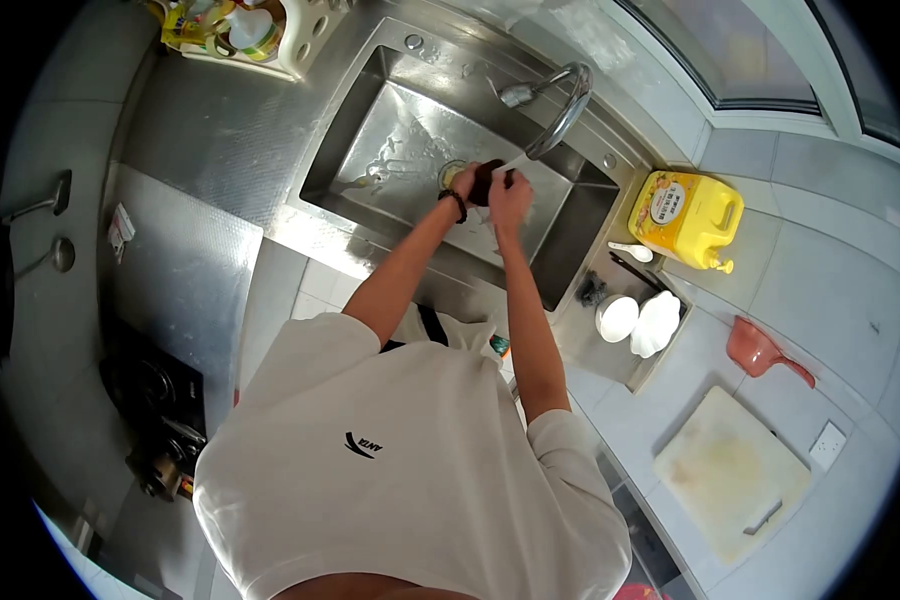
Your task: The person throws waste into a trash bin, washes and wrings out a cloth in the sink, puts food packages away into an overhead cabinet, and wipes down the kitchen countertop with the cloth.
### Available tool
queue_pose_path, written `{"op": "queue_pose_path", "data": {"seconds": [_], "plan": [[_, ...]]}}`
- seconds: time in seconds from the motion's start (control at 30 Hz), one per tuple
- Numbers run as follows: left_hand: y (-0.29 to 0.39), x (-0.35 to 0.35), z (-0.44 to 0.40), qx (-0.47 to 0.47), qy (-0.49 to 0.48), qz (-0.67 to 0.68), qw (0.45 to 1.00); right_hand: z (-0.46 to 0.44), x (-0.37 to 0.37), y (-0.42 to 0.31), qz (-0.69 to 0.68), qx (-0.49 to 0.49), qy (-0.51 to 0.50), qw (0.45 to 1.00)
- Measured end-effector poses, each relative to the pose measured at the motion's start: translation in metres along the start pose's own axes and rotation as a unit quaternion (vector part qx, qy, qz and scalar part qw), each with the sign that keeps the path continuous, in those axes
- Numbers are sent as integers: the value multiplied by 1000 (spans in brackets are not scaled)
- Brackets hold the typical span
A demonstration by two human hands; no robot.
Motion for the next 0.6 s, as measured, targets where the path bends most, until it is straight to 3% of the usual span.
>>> {"op": "queue_pose_path", "data": {"seconds": [0.03,0.17,0.23,0.27,0.3,0.33,0.4,0.47,0.53,0.6], "plan": [[-2,-8,-10,25,28,21,999,-4,-12,-2,36,-56,79,995],[-7,5,-12,14,-2,22,1000,-12,-11,-5,32,-17,70,997],[2,13,-10,54,-16,97,994,-8,45,12,154,-36,-85,984],[8,17,-7,74,-22,134,988,0,48,9,154,-36,-84,984],[26,15,18,65,24,42,997,13,47,-6,122,-84,-62,987],[30,13,23,65,24,41,997,23,44,-20,90,-132,-40,986],[11,-2,22,-24,77,78,994,25,50,-7,135,-92,-59,985],[-12,-12,1,15,77,65,995,15,59,14,180,-53,-78,979],[-41,2,-32,17,-23,188,982,-25,68,59,181,-14,-42,983],[-22,4,-17,62,-8,130,989,-25,81,60,209,-53,-51,975]]}}
Point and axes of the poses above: each hand's wrist, its own z-axis away from the middle knuckle, its own x-axis out of the palm, y = z × x, the point moved 10 cm from there along -z, towards the middle knuckle, and after that the axes turned 14 degrees about z, right-handed, at the moved point
